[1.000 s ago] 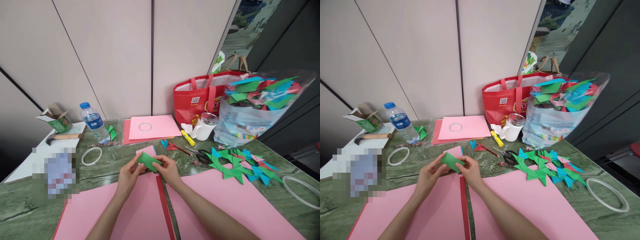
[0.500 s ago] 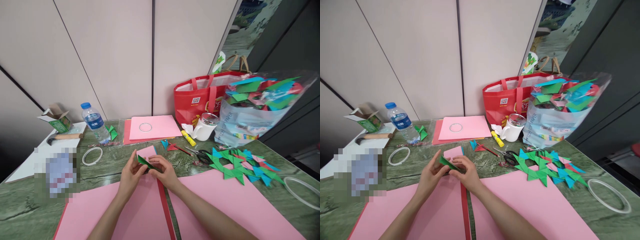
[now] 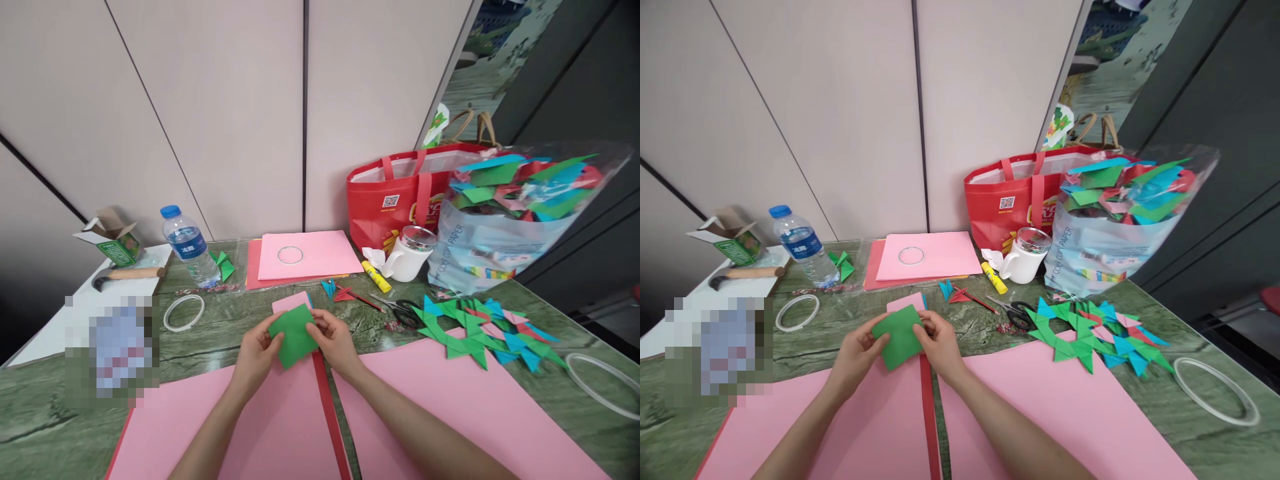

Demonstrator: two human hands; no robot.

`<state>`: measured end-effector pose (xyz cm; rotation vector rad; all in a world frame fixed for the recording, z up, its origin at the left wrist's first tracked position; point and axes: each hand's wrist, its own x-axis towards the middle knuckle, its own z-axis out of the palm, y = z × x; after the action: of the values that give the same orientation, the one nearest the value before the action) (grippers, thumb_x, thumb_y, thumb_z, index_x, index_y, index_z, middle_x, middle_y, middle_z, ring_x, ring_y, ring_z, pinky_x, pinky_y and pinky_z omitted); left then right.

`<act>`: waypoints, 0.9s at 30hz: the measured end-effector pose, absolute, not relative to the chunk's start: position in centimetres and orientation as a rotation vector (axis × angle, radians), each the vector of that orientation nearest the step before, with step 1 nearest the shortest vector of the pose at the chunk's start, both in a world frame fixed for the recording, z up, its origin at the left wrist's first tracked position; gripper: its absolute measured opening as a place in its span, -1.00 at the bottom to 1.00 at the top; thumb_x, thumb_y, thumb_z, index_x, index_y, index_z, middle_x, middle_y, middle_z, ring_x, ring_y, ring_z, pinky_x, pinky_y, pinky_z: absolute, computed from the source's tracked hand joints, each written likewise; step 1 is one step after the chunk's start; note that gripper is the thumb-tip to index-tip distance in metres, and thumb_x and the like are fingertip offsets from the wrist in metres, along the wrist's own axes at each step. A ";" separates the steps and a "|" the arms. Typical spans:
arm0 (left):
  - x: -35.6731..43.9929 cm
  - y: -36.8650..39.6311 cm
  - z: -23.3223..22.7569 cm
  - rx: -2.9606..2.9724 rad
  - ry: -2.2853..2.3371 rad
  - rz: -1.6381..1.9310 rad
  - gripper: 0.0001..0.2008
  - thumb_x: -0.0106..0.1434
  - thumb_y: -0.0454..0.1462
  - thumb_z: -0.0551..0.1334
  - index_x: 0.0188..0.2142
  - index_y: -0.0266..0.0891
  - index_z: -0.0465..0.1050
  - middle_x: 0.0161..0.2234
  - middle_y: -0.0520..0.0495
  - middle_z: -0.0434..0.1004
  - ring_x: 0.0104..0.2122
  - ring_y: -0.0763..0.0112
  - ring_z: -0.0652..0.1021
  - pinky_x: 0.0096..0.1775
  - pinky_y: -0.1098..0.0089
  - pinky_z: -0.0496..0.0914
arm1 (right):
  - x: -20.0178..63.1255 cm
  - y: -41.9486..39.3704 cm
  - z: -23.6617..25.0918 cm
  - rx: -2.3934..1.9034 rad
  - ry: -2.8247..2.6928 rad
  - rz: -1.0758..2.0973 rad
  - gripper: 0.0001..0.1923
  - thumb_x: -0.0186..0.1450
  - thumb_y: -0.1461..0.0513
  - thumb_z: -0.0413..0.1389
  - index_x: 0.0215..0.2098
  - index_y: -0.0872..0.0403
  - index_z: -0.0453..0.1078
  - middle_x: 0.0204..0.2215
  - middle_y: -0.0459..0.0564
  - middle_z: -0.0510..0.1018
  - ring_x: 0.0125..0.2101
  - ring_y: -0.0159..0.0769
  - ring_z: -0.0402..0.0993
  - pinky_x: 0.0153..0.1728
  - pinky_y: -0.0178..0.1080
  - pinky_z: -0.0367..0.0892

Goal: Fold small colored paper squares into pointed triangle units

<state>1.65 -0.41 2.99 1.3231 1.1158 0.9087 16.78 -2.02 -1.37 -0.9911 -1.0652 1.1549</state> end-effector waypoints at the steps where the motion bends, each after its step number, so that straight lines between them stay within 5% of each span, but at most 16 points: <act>1: 1.6 -0.4 3.1 1.310 1.115 0.902 -0.56 -0.01 -0.22 0.21 -0.10 -0.31 0.38 -0.34 -0.10 0.55 -0.35 0.27 0.52 -0.35 0.38 0.39 | 16.8 -1.9 -1.5 -0.987 -1.031 1.160 -0.74 0.10 0.18 0.10 -0.22 0.04 0.26 -0.41 -0.06 0.50 -0.43 -0.33 0.44 -0.43 -0.30 0.34; 8: 0.6 0.2 3.0 1.155 1.091 0.898 -0.54 -0.08 -0.18 0.28 -0.15 -0.31 0.40 -0.38 -0.12 0.56 -0.43 0.31 0.51 -0.43 0.39 0.38 | 17.4 -1.6 -2.0 -1.015 -1.103 1.192 -0.80 0.16 0.15 0.02 -0.45 0.07 0.43 -0.29 -0.04 0.48 -0.34 -0.31 0.42 -0.41 -0.31 0.33; 13: -0.3 0.8 2.6 1.076 1.080 0.884 -0.54 -0.07 -0.20 0.29 -0.13 -0.30 0.39 -0.39 -0.11 0.56 -0.47 0.34 0.51 -0.45 0.39 0.38 | 17.4 -2.0 -0.9 -0.776 -1.311 1.343 -0.76 0.06 0.20 0.15 -0.27 0.00 0.45 -0.11 -0.03 0.37 -0.11 -0.24 0.34 -0.15 -0.21 0.29; 18: -0.2 0.7 2.7 1.112 1.073 0.873 -0.61 -0.07 -0.23 0.29 -0.19 -0.28 0.44 -0.43 -0.06 0.56 -0.51 0.40 0.50 -0.48 0.44 0.36 | 17.3 -2.2 -0.3 -0.824 -1.333 1.330 -0.69 -0.09 0.22 0.27 -0.32 0.02 0.47 -0.17 -0.01 0.39 -0.13 -0.23 0.34 -0.17 -0.23 0.31; 21: 0.2 0.4 3.0 1.136 1.011 0.825 -0.64 -0.03 -0.21 0.28 -0.21 -0.29 0.45 -0.42 -0.07 0.55 -0.48 0.36 0.50 -0.44 0.41 0.38 | 17.4 -2.1 -0.4 -0.897 -1.263 1.246 -0.81 -0.07 0.20 0.26 -0.45 0.06 0.49 -0.29 -0.03 0.44 -0.22 -0.25 0.39 -0.21 -0.24 0.31; 27: 1.2 -0.6 4.1 1.186 0.760 0.798 -0.53 0.06 -0.04 0.17 -0.10 -0.28 0.37 -0.18 -0.20 0.48 -0.20 0.19 0.47 -0.23 0.27 0.38 | 17.5 -1.8 -1.1 -1.010 -1.073 1.107 -0.83 0.01 0.17 0.20 -0.57 0.11 0.35 -0.53 -0.10 0.42 -0.47 -0.35 0.37 -0.40 -0.28 0.33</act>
<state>1.23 -0.61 4.14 1.1863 0.7596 0.7984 17.45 -1.78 -1.10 -1.0099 -1.0731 1.1065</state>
